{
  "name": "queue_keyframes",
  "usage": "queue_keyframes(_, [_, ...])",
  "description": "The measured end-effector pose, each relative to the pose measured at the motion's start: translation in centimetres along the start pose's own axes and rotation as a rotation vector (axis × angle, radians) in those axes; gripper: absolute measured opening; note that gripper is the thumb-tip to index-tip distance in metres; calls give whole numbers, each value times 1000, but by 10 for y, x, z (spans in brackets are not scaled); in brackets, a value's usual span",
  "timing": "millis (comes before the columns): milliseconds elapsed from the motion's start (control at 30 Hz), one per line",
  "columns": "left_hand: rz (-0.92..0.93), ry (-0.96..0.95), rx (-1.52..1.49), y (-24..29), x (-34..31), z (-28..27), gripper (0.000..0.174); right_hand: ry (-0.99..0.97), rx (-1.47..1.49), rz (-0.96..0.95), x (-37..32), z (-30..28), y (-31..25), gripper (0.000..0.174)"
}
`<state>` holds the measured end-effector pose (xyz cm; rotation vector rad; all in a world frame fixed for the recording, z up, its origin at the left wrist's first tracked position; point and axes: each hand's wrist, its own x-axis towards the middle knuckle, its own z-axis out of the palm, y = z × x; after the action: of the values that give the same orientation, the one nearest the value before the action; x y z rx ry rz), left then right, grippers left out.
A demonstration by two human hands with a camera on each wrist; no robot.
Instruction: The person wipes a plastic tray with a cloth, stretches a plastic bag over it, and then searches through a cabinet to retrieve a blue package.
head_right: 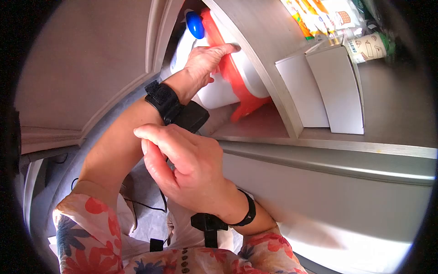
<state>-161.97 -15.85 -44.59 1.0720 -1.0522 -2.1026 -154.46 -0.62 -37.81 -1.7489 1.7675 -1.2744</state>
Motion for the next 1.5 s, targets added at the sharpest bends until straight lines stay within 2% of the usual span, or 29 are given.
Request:
queue_keyframes(100, [-38, -68, 8, 7, -1, -13, 52, -31, -7, -12, 0, 1, -1, 19])
queue_keyframes(167, [-54, -167, -109, 12, -6, -20, 60, -36, -19, -21, 0, 1, -1, 19])
queue_keyframes(200, [-94, -268, 3, 5, 10, -26, 61, -39, -31, -30, 0, 1, -1, 19])
queue_keyframes(333, [-67, -394, 196, 16, 4, -60, 66, -60, -38, -47, -1, 3, -1, 19])
queue_keyframes(433, [-34, -441, 338, 29, -2, -92, 58, -45, 8, -33, -5, 8, 2, 22])
queue_keyframes(500, [-46, -465, 333, 36, -14, -113, 50, -54, 1, -65, -5, 8, 1, 22])
queue_keyframes(567, [-40, -468, 377, 31, -15, -131, 58, -77, 0, -33, -8, 9, -1, 21])
queue_keyframes(633, [-75, -491, 354, 41, -37, -150, 35, -100, -2, 0, -9, 10, -4, 21])
queue_keyframes(767, [-23, -507, 314, 32, -57, -185, 31, -227, -63, 0, -9, 10, -6, 21])
queue_keyframes(833, [-46, -555, 484, 35, -74, -198, 41, -254, -88, 8, -10, 13, -2, 21])
queue_keyframes(867, [-39, -559, 467, 34, -84, -204, 41, -247, -80, -10, -11, 16, 2, 20])
queue_keyframes(933, [-15, -335, 500, 26, -100, -219, 34, -253, -96, -15, -12, 21, 8, 19])
queue_keyframes(1067, [-38, -292, 439, 3, -108, -260, 31, -372, -182, 9, -12, 26, 13, 17])
queue_keyframes(1133, [-18, -95, 405, -7, -114, -274, 33, -420, -206, 32, -15, 28, 16, 16])
queue_keyframes(1233, [-37, -116, 346, -13, -124, -288, 37, -528, -195, 13, -20, 33, 23, 14])
queue_keyframes(1300, [-37, -53, 359, -18, -127, -291, 40, -726, -286, 27, -21, 32, 22, 15])
queue_keyframes(1500, [-40, -32, 244, -51, -134, -290, 39, -819, -273, 127, -21, 28, 24, 15])
